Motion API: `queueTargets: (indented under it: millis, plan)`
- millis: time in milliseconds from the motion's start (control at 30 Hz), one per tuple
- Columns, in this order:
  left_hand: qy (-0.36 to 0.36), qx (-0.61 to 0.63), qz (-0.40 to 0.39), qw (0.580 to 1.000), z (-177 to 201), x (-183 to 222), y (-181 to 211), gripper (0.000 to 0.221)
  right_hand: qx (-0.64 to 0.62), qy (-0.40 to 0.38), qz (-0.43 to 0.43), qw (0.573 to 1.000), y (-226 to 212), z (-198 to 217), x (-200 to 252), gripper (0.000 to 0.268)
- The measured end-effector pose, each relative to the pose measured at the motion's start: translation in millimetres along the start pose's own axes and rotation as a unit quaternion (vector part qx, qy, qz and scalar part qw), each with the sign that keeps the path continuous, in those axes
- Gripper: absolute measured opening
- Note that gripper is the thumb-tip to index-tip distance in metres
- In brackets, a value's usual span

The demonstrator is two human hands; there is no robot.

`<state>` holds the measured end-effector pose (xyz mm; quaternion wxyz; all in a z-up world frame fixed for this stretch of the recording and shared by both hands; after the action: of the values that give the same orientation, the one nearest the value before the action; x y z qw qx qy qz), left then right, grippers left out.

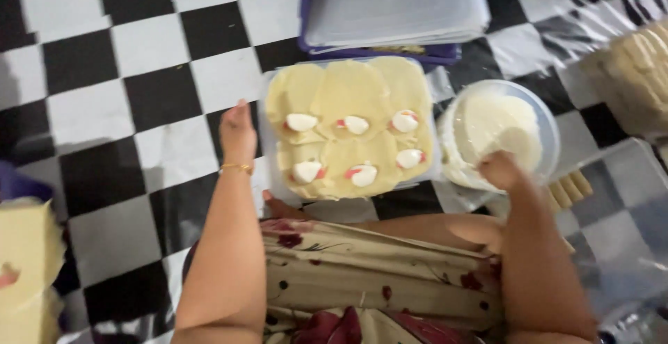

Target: Assembling spring rolls by laying out wrappers on a tray, adding cream and toppings, and rolling them into shape.

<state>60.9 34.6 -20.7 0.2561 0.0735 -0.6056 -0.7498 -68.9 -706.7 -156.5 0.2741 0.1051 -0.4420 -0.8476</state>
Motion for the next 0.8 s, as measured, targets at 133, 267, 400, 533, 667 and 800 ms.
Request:
queueTargets:
  millis: [133, 267, 400, 533, 667, 800]
  plan:
    - [0.009, -0.024, 0.035, 0.999, 2, -7, -18, 0.058, -0.602, -0.277, -0.347, 0.663, 45, 53, -33, 0.036]
    - [0.014, -0.044, 0.044, 0.998, 4, -11, -25, 0.058, -0.706, -0.222, -0.477, 0.474, 89, 180, -34, 0.032]
    - [0.177, -0.163, -0.347, 0.906, 2, 40, 46, 0.025, -0.72, -0.206, -0.439, 0.497, 88, 170, -41, 0.032]
    - [-0.142, -0.09, -0.453, 0.875, -62, 192, 169, 0.024, -0.672, -0.234, -0.389, 0.585, 75, 116, -50, 0.031]
    - [-0.484, -0.042, -0.466, 0.739, -99, 393, 212, 0.032, -0.516, -0.262, -0.284, 0.764, 83, 116, -74, 0.029]
    - [-0.459, -0.247, -0.495, 0.695, -178, 479, 120, 0.051, -0.446, -0.261, -0.233, 0.824, 86, 96, -91, 0.04]
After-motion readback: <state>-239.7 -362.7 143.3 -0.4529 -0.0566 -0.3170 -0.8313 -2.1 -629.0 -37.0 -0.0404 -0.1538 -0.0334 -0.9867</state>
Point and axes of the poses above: each hand's wrist, its own x-axis away from the middle knuckle, its own z-axis out of the back of the hand, y = z × x, the point moved 7 cm from there along -x, towards the middle knuckle, and after that the axes turned 5 degrees about z, right-handed, at the moved point
